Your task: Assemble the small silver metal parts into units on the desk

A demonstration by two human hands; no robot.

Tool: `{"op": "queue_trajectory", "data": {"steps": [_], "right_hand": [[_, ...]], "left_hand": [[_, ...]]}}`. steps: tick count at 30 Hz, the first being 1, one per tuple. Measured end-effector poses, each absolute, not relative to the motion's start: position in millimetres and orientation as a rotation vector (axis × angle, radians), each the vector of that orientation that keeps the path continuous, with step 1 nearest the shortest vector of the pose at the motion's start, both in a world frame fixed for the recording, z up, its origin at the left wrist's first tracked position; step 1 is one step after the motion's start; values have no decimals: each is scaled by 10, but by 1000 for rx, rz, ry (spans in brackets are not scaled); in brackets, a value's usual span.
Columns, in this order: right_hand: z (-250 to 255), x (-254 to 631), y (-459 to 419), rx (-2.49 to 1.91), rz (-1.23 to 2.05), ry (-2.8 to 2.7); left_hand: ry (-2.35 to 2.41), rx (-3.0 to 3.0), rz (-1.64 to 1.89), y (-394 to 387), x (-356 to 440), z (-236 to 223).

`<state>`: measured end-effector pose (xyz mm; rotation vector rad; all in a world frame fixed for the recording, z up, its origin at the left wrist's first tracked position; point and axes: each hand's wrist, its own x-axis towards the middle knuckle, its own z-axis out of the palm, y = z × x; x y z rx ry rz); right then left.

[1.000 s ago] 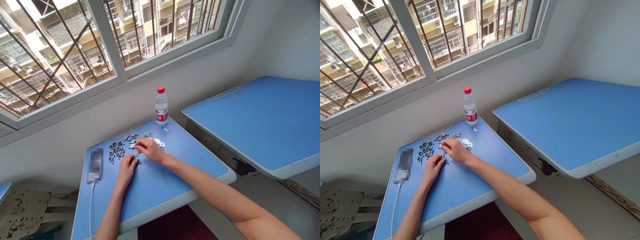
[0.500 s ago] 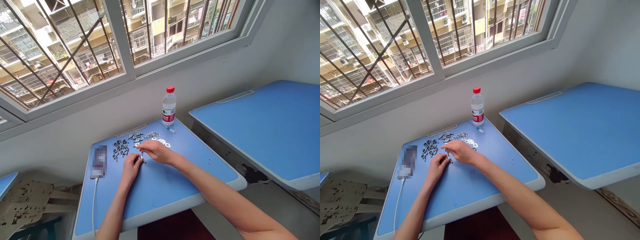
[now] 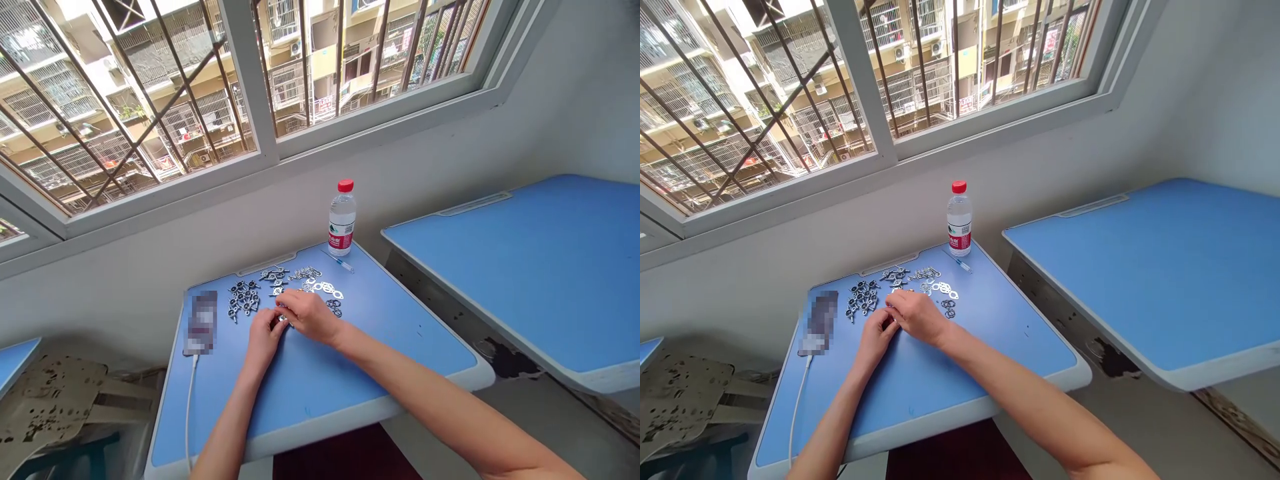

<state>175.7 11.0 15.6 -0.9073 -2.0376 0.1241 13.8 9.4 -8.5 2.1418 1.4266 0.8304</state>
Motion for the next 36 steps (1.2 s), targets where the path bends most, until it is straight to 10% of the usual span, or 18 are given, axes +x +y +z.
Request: {"op": "queue_trajectory", "data": {"steps": [36], "right_hand": [[218,1856,107,-939,345,-2002]], "left_hand": [[1397,2086,852,58,119,-77]]}}
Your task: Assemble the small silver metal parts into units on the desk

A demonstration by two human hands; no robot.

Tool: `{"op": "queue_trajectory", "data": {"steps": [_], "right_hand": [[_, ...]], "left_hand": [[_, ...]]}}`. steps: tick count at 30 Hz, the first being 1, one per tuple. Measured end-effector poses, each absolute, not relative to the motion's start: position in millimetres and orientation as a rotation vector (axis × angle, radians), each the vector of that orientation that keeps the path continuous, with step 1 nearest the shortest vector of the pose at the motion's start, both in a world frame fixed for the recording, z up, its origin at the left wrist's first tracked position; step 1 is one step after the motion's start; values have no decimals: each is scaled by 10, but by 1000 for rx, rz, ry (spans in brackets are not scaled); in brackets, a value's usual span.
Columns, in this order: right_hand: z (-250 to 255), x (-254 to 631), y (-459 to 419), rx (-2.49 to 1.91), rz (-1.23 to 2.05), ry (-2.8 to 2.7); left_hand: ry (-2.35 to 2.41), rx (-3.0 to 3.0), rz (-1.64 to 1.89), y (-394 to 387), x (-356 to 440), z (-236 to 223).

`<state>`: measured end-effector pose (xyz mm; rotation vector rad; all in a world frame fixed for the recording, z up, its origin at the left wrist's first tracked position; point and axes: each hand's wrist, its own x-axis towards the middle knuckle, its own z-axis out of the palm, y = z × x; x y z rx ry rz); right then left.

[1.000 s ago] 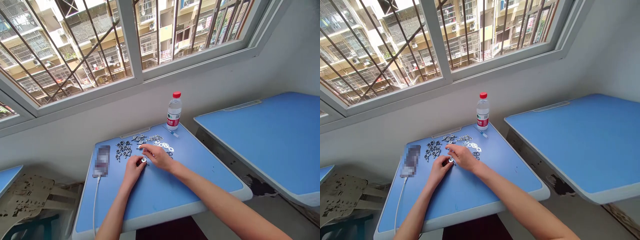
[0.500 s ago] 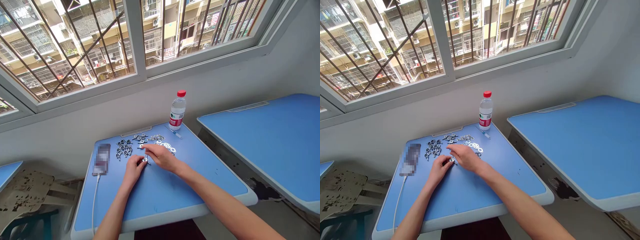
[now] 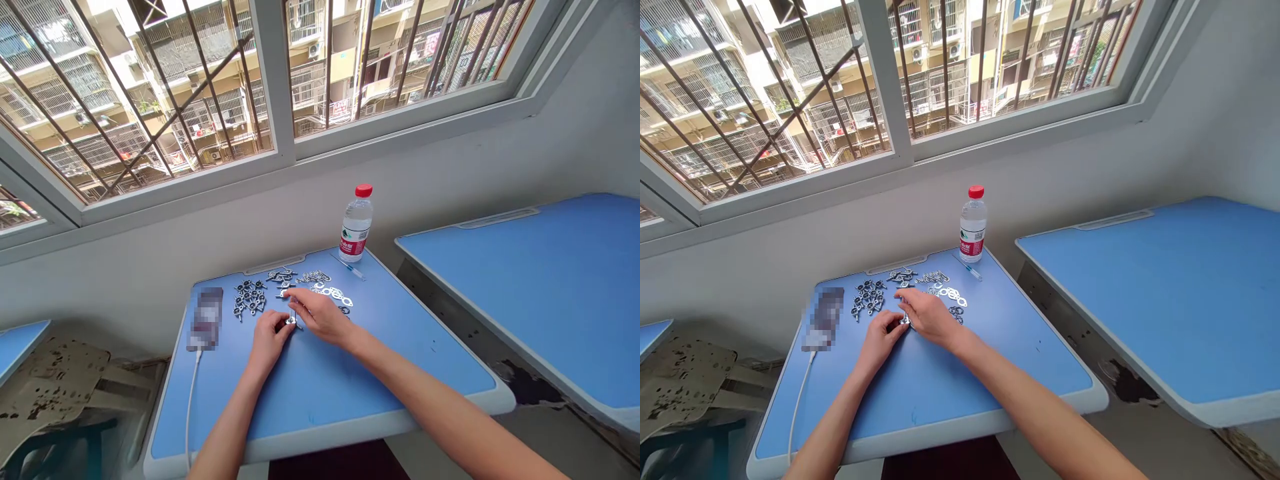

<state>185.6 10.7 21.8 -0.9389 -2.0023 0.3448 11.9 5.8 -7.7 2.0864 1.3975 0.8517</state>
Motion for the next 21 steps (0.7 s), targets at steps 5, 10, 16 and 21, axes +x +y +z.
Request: {"op": "queue_trajectory", "data": {"steps": [5,10,16,21], "right_hand": [[252,1936,155,-875,468,-1954],[252,1880,143,-879,392,-1908],[208,1794,110,-927,334,-1886],[218,1873,139,-879,335,-1949]], "left_hand": [[1356,2029,920,51,111,-108],[1362,2042,974,48,118,-141],[1357,2031,1006,54,120,-164],[1343,1999,997,67,116,-168]]}}
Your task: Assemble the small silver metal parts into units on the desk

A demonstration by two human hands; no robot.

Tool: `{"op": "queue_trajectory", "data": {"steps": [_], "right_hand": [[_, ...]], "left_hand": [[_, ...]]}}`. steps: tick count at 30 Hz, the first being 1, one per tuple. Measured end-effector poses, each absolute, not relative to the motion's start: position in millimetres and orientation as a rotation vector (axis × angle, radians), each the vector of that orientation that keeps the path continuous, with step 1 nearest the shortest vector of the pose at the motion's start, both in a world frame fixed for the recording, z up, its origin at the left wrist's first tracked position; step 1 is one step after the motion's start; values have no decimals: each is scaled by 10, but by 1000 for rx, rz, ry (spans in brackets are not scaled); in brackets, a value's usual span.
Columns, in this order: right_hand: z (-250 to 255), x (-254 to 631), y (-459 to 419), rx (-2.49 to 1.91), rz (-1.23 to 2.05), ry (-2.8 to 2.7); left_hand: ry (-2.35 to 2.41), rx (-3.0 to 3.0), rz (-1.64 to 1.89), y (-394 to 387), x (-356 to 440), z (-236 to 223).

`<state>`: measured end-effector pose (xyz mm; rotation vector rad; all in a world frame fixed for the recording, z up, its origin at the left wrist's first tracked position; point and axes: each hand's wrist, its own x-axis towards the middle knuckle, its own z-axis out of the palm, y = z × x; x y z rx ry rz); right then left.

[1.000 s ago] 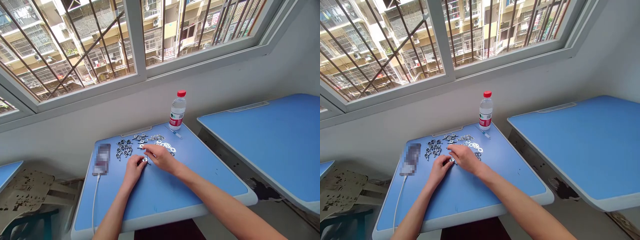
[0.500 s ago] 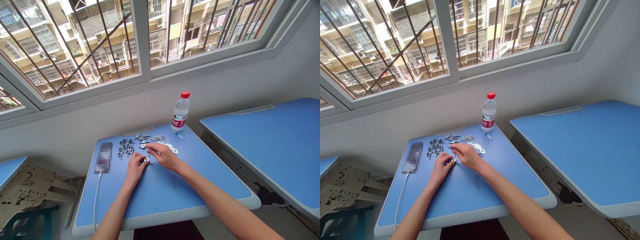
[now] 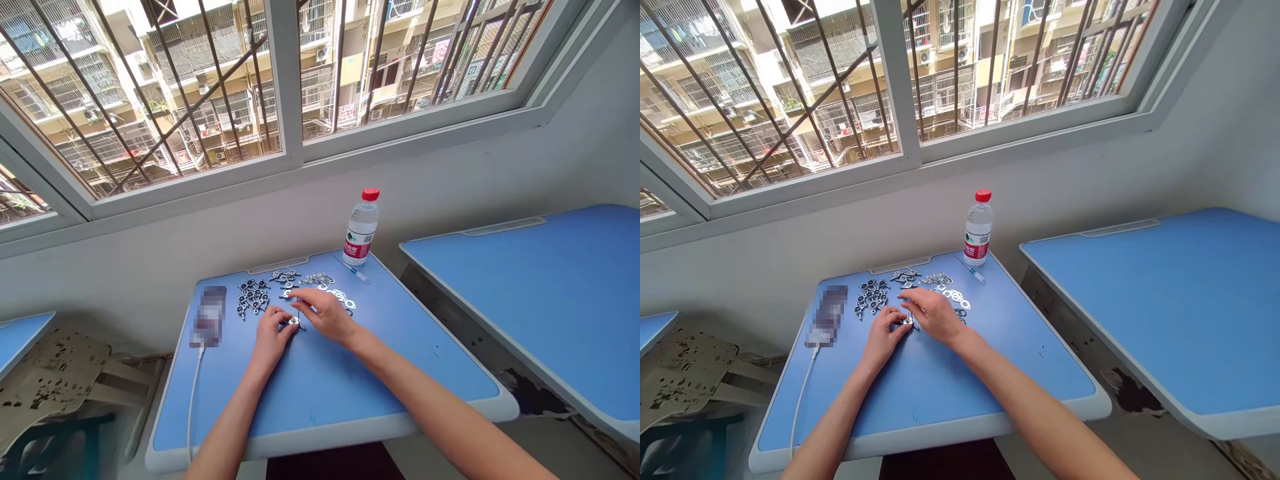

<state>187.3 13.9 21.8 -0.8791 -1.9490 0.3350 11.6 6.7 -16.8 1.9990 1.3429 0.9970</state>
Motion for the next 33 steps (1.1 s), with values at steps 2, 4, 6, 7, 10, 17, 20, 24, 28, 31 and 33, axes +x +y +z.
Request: {"op": "queue_trajectory", "data": {"steps": [2,4,6,7,10,17,20,24,28,31,33], "right_hand": [[238,1918,150,-877,348,-1991],[253,1945,159,-872,383,-1991],[260,1945,164,-861,407,-1952],[262,1937,164,-857,406,-1934],[263,1891,154,-854,371,-1912],[285,1885,143,-960,634,-1582],[332,1932,162,-982,787,-1385],[376,1957,176,-968,863,-1310],[382,1952,166,-956,867,-1326],[384,1955,156,-963,857,-1335],[389,1956,148,-963,844,-1339]], "left_hand": [[1333,1996,1000,71,114,-169],[1329,1999,993,72,112,-171],[1333,2005,973,71,109,-170],[1337,2008,961,70,108,-168],[1336,2021,931,69,109,-155],[1236,1873,955,123,58,-82],[1176,1724,977,159,7,-58],[1129,1634,979,177,-26,-50],[1099,1585,968,176,-25,-41],[1105,1645,955,167,-15,-37],[1130,1720,949,149,6,-44]]}}
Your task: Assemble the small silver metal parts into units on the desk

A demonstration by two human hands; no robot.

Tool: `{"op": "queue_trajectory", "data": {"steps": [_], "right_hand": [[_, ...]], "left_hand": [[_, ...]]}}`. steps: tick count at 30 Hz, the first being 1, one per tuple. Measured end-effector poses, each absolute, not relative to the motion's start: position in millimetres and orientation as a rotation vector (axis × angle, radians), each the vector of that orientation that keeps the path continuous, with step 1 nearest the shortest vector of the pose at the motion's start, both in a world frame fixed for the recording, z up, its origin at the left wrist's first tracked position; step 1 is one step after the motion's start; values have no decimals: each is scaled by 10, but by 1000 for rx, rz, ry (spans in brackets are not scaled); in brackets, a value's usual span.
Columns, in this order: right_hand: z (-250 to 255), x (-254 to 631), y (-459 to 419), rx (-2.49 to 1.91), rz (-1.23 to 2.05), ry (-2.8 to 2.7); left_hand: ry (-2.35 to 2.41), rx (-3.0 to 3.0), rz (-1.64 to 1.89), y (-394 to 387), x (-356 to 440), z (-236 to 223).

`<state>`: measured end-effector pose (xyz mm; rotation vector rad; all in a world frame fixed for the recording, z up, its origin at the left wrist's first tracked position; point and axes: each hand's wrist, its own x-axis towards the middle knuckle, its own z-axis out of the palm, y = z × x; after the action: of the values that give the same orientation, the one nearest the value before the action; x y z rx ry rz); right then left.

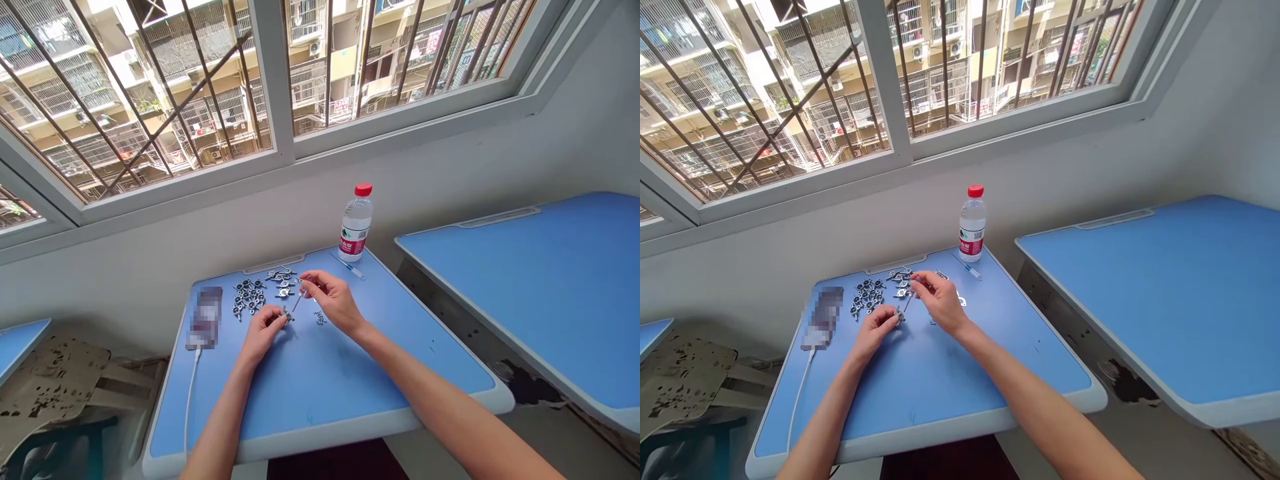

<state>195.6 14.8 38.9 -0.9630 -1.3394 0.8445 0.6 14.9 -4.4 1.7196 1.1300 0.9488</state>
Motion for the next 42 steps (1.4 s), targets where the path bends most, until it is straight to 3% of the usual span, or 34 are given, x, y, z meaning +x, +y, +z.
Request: {"op": "queue_trajectory", "data": {"steps": [9,21,42], "right_hand": [[364,1922,74,-928,636,-1611],[313,1946,80,-896,435,-1845],[380,1978,87,-952,427,-1953]], "left_hand": [[1246,2059,879,21,165,-78],[1274,2059,842,13,164,-62],[1264,2045,874,21,162,-71]]}}
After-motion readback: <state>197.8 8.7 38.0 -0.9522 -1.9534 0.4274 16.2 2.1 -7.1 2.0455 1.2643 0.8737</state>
